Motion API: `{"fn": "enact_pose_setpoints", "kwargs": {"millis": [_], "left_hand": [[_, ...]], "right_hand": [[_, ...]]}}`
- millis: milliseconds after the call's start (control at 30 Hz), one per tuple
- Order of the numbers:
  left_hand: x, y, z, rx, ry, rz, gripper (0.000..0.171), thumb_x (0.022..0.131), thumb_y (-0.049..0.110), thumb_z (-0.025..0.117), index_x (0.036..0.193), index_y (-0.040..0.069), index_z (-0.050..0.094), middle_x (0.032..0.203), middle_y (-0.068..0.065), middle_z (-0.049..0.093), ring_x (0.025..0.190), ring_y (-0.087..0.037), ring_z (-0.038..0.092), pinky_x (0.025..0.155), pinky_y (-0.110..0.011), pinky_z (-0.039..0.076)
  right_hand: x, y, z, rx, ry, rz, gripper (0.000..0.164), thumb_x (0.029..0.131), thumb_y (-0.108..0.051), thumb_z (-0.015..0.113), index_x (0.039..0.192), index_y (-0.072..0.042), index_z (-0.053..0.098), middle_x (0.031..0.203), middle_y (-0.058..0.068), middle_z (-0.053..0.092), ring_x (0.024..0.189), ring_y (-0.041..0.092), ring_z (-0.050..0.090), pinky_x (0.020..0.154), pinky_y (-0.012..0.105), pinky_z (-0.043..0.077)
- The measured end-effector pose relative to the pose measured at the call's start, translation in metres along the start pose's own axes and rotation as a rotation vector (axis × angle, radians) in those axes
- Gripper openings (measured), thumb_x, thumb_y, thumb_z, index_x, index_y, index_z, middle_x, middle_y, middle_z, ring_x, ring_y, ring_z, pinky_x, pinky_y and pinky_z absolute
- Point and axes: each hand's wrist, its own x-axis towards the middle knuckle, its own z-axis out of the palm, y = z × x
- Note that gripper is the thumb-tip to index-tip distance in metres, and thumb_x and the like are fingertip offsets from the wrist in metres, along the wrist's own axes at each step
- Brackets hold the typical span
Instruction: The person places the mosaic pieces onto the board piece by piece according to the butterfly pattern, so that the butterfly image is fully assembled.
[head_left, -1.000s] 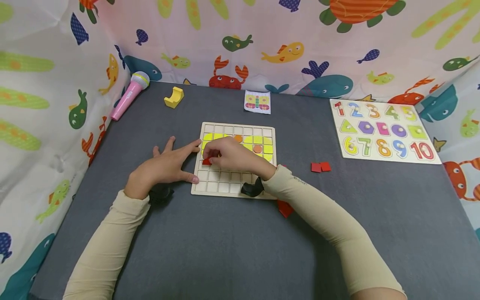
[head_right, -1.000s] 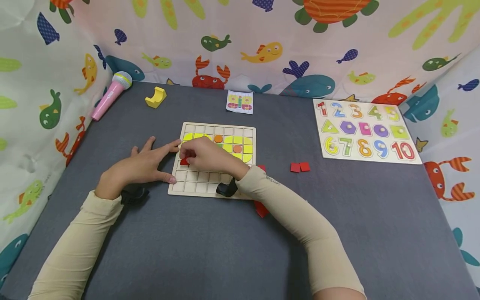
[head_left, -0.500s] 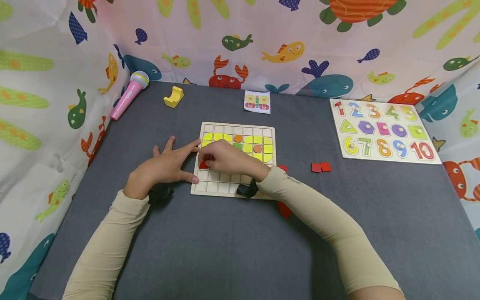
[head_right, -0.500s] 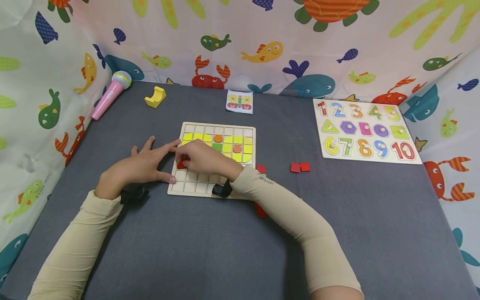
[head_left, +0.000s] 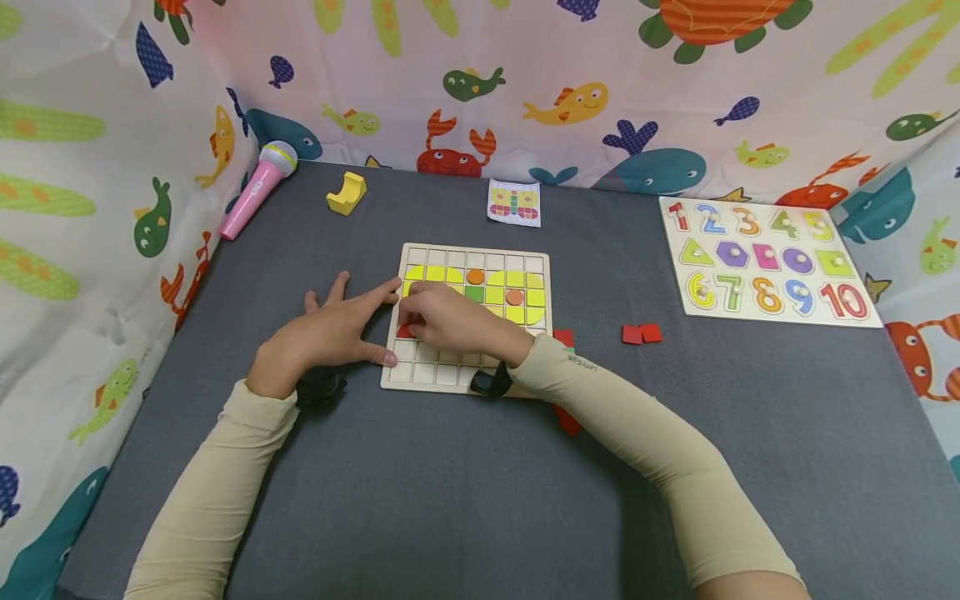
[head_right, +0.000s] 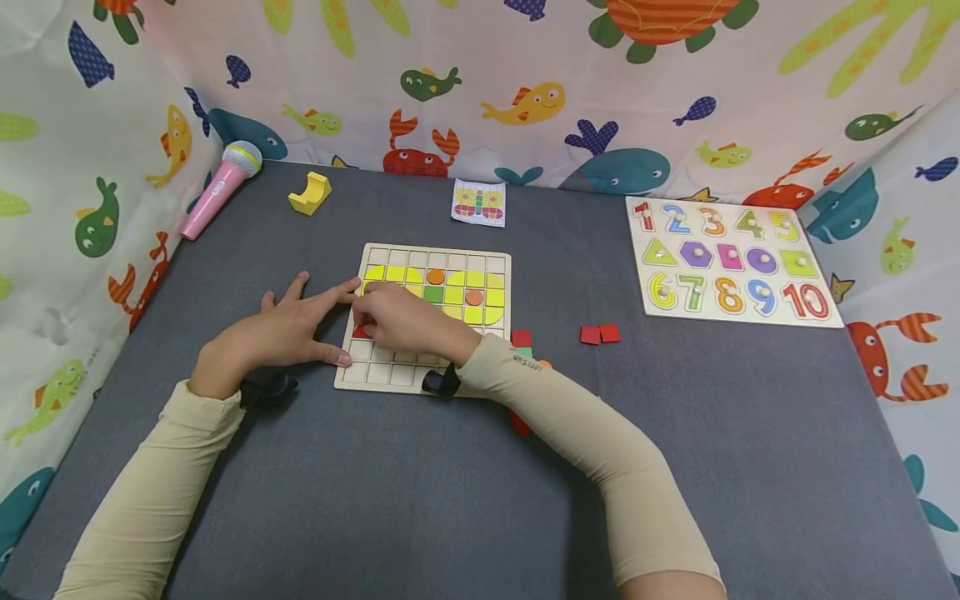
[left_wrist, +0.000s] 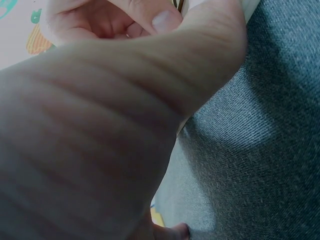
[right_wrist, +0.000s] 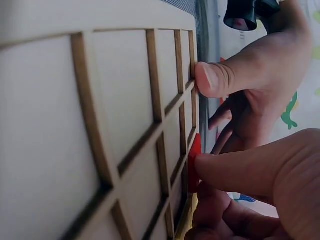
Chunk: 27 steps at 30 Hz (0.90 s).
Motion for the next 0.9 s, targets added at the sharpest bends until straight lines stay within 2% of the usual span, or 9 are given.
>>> {"fn": "enact_pose_setpoints", "kwargs": {"millis": [267, 433, 633, 900], "left_hand": [[-0.001, 0.001, 0.0, -0.011, 0.004, 0.005, 0.118, 0.087, 0.05, 0.088, 0.174, 0.021, 0.013, 0.172, -0.007, 0.036, 0.156, -0.06, -0.011, 0.107, -0.089, -0.004], [0.0, 0.001, 0.0, -0.01, 0.001, -0.004, 0.119, 0.087, 0.048, 0.089, 0.174, 0.022, 0.012, 0.172, -0.007, 0.035, 0.156, -0.06, -0.011, 0.108, -0.089, -0.005], [0.002, 0.001, 0.0, -0.01, -0.011, -0.015, 0.12, 0.087, 0.049, 0.089, 0.174, 0.023, 0.012, 0.173, -0.009, 0.032, 0.156, -0.059, -0.011, 0.108, -0.089, -0.004], [0.003, 0.0, 0.0, -0.013, -0.029, -0.026, 0.121, 0.086, 0.05, 0.089, 0.174, 0.023, 0.011, 0.174, -0.012, 0.029, 0.156, -0.059, -0.012, 0.108, -0.088, -0.007]], "right_hand": [[-0.003, 0.001, 0.0, 0.004, -0.004, -0.033, 0.012, 0.1, 0.004, 0.068, 0.097, -0.003, 0.078, 0.09, 0.006, 0.07, 0.084, 0.018, 0.061, 0.087, 0.03, 0.048], [-0.011, 0.004, -0.007, 0.043, -0.011, -0.016, 0.009, 0.1, 0.0, 0.071, 0.1, -0.005, 0.079, 0.091, 0.003, 0.07, 0.085, 0.017, 0.06, 0.086, 0.029, 0.048], [-0.027, 0.011, -0.02, 0.105, 0.019, 0.009, 0.008, 0.099, -0.002, 0.071, 0.099, -0.004, 0.078, 0.09, 0.002, 0.069, 0.082, 0.018, 0.059, 0.078, 0.029, 0.049], [-0.059, 0.025, -0.037, 0.118, 0.069, 0.072, 0.007, 0.1, -0.004, 0.072, 0.1, -0.004, 0.079, 0.091, 0.0, 0.071, 0.084, 0.018, 0.061, 0.081, 0.034, 0.051]]}}
